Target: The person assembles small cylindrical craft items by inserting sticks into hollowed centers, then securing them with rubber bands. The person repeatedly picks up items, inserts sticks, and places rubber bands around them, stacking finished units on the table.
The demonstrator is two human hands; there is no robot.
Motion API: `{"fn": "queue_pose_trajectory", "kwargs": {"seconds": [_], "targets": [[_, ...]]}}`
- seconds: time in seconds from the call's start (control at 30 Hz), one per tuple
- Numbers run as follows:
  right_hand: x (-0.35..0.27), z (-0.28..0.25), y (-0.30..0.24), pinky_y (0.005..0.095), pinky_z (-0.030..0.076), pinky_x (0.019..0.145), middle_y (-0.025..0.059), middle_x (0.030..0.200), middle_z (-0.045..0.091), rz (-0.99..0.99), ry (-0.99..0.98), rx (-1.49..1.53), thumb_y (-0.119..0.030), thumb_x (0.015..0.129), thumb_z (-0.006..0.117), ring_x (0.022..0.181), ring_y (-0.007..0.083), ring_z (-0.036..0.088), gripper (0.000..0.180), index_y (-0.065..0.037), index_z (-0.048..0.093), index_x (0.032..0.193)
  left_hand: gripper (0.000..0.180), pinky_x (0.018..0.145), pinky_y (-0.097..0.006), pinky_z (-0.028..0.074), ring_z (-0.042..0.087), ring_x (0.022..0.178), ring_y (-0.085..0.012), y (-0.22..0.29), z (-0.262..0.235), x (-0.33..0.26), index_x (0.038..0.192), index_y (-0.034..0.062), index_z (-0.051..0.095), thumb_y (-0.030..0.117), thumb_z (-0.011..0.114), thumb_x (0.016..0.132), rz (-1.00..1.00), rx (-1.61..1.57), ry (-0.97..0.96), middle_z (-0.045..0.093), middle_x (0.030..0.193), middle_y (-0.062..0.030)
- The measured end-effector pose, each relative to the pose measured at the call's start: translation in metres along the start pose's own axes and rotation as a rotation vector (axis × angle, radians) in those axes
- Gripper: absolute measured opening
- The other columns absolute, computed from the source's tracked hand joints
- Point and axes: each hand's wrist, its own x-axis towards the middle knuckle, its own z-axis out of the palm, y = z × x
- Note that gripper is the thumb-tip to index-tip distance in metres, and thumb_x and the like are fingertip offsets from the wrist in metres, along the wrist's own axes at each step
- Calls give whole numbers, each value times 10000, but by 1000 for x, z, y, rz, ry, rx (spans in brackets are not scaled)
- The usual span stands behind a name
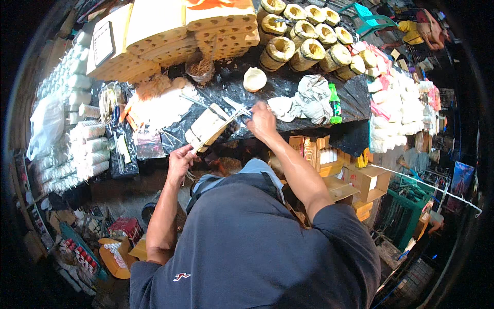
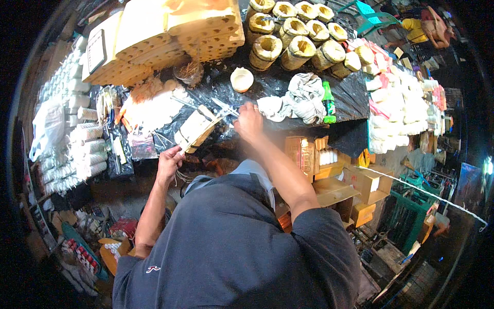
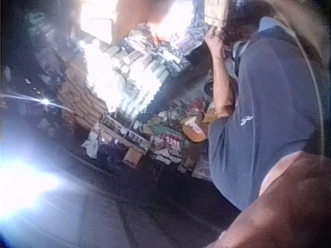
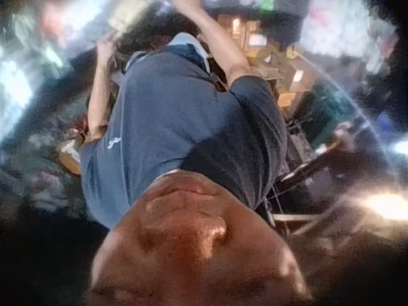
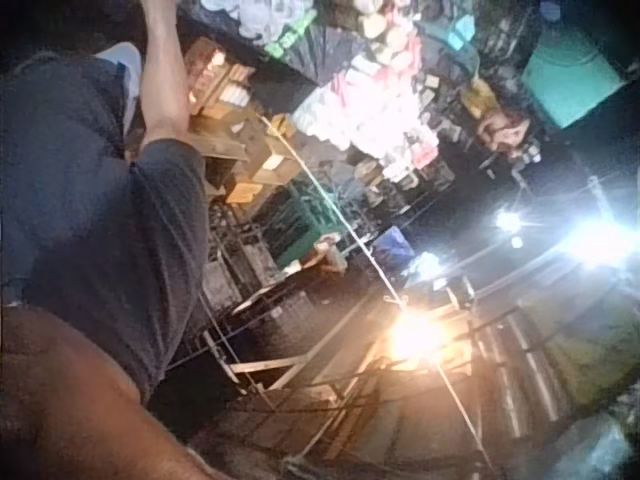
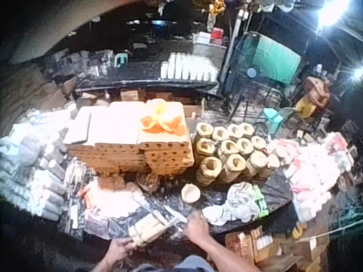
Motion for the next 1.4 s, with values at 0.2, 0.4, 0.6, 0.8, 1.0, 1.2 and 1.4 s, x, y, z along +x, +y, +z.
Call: {"fn": "queue_pose_trajectory", "kwargs": {"seconds": [0.2, 0.4, 0.6, 0.8, 1.0, 1.2, 1.4], "targets": [[-38, -20, 39, 496, 535, 949, 226, 1116, 644, 132, 108, -69, -216, 750, 844, 1101, 418, 636, 403, 20, 732, 1057, 165, 548, -234, 406, 539, 587, -58, 8, -1, 2, 1116, -25, 771, 93, 705, 1021, -27, 2, -45, 720, 818, -10], [-84, -74, 31, 338, 514, 632, 42, 719, 686, 629, -283, 367, -527, 730, 979, 653, 131, 608, 567, -39, 702, 813, 181, 528, -238, 414, 569, 587, -60, -1, -9, 0, 1023, -13, 784, 162, 738, 1021, 75, 170, 75, 702, 780, -8], [-182, 9, 49, 235, 503, 785, -25, 951, 669, 641, -452, 1266, -95, 903, 875, 839, 73, 627, 278, -58, 699, 1116, 176, 514, -240, 398, 535, 574, -51, 7, -7, 4, 1015, -12, 784, 159, 742, 1022, 46, 126, -2, 691, 780, -8], [-188, 17, -21, 264, 482, 762, -9, 995, 621, 511, -649, 1461, -258, 982, 750, 837, 103, 577, 224, -73, 667, 1075, 186, 549, -236, 396, 535, 636, -55, 7, -12, -2, 1091, -38, 773, 122, 691, 1040, 21, 167, -46, 670, 809, -9], [-192, 53, -53, 267, 435, 650, -26, 858, 592, 226, -736, 1289, -221, 1086, 620, 727, 89, 540, 152, -79, 668, 1061, 191, 573, -225, 410, 541, 653, -46, 0, -11, -7, 1151, 2, 794, 108, 681, 1039, 47, 233, -63, 656, 760, 19], [-190, 75, -85, 223, 411, 639, -51, 829, 545, 355, -897, 1400, -202, 1043, 662, 706, 58, 500, 140, -87, 635, 1118, 178, 601, -224, 474, 621, 711, -95, 0, -6, -7, 1160, -68, 759, 14, 713, 1009, -47, -236, -53, 733, 897, -54], [-185, 91, -111, 207, 437, 694, -27, 972, 530, 356, -838, 1497, -120, 887, 817, 845, 49, 508, 344, -70, 605, 1154, 190, 620, -223, 525, 664, 730, -100, -6, -3, -14, 1185, -45, 755, 11, 709, 1009, -19, -344, 10, 747, 910, -64]]}}
